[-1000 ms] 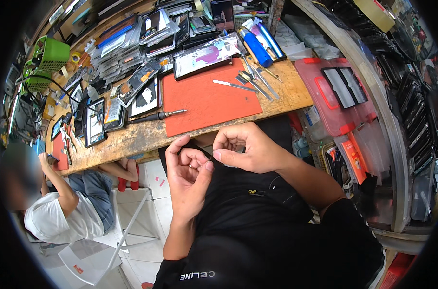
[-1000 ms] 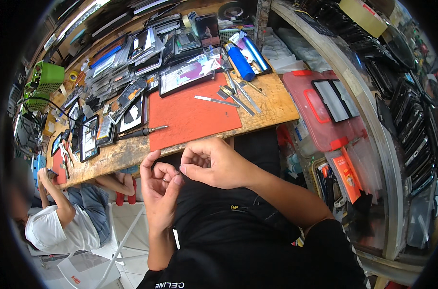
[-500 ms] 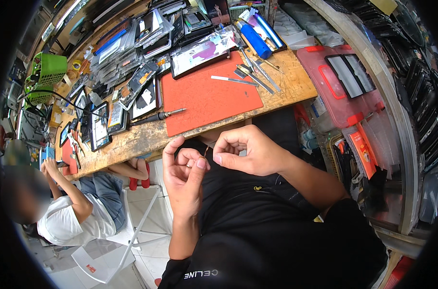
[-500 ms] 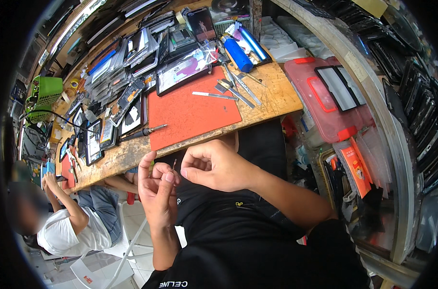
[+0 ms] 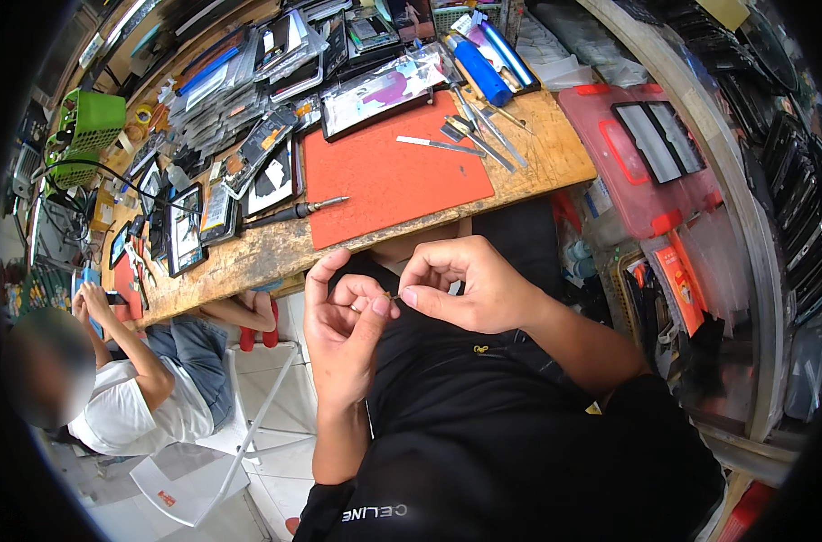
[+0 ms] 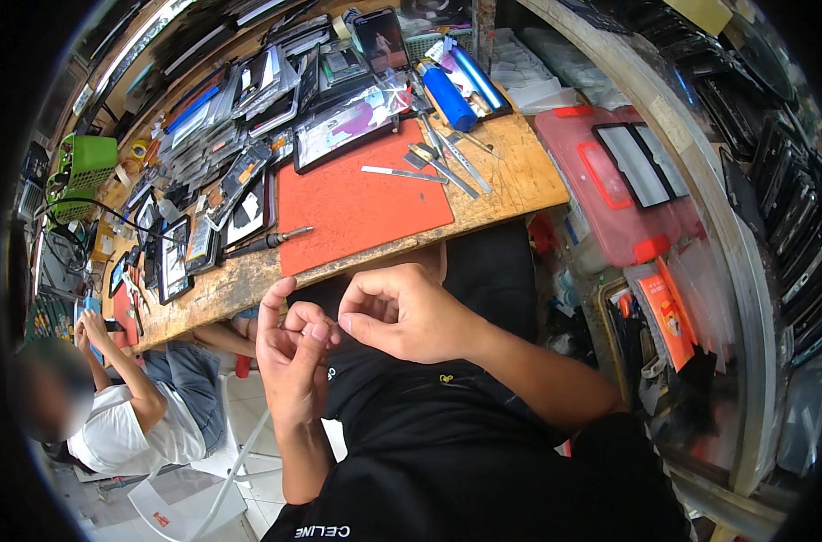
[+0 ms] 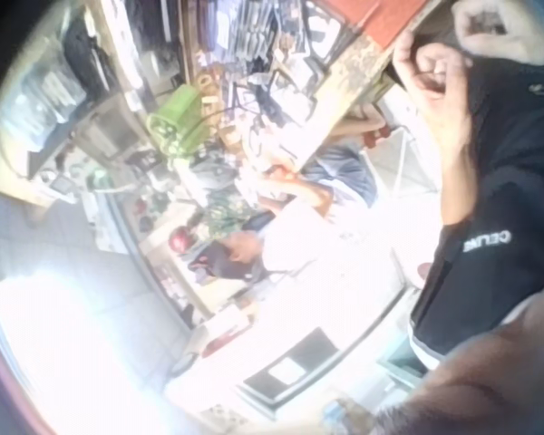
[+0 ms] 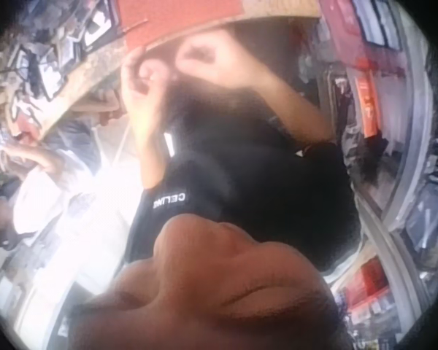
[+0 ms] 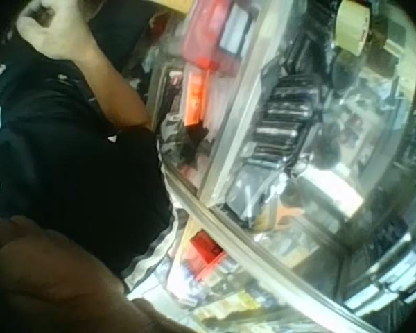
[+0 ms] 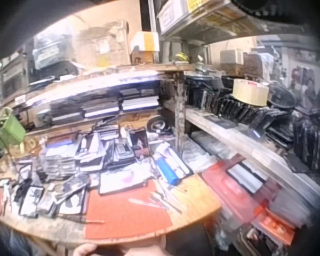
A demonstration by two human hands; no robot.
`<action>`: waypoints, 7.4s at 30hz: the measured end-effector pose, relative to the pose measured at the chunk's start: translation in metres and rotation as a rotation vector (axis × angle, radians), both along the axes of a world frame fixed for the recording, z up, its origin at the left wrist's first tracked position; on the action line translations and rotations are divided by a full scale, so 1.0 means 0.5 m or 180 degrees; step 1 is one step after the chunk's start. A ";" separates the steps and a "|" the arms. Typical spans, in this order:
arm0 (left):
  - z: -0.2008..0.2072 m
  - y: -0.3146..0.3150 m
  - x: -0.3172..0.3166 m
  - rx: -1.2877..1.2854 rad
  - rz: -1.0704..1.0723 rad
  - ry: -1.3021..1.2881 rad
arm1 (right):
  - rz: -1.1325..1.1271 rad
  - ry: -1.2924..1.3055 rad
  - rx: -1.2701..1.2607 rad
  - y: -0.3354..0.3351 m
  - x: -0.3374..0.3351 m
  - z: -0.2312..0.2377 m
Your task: The person uses a soldering iron and tweezers to work on a small electronic component on a cluttered workbench. They apply flux, heat the component, and add solder to create a connection.
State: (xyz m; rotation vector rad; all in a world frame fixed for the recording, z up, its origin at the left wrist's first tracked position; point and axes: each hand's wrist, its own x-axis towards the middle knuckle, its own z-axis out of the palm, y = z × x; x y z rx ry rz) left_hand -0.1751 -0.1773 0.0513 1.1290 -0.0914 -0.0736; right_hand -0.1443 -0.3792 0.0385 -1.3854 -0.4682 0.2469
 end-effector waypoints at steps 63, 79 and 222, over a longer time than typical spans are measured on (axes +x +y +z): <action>-0.061 -0.013 -0.049 0.0965 0.0865 -0.0702 | 0.0015 0.0702 0.0639 0.046 -0.017 -0.021; -0.027 0.040 -0.017 0.3476 0.1078 -0.4095 | 0.0334 0.0320 0.0701 0.020 -0.022 -0.001; 0.051 -0.011 0.023 -0.0002 0.0471 -0.0516 | -0.0537 0.0313 0.0340 -0.004 -0.025 -0.043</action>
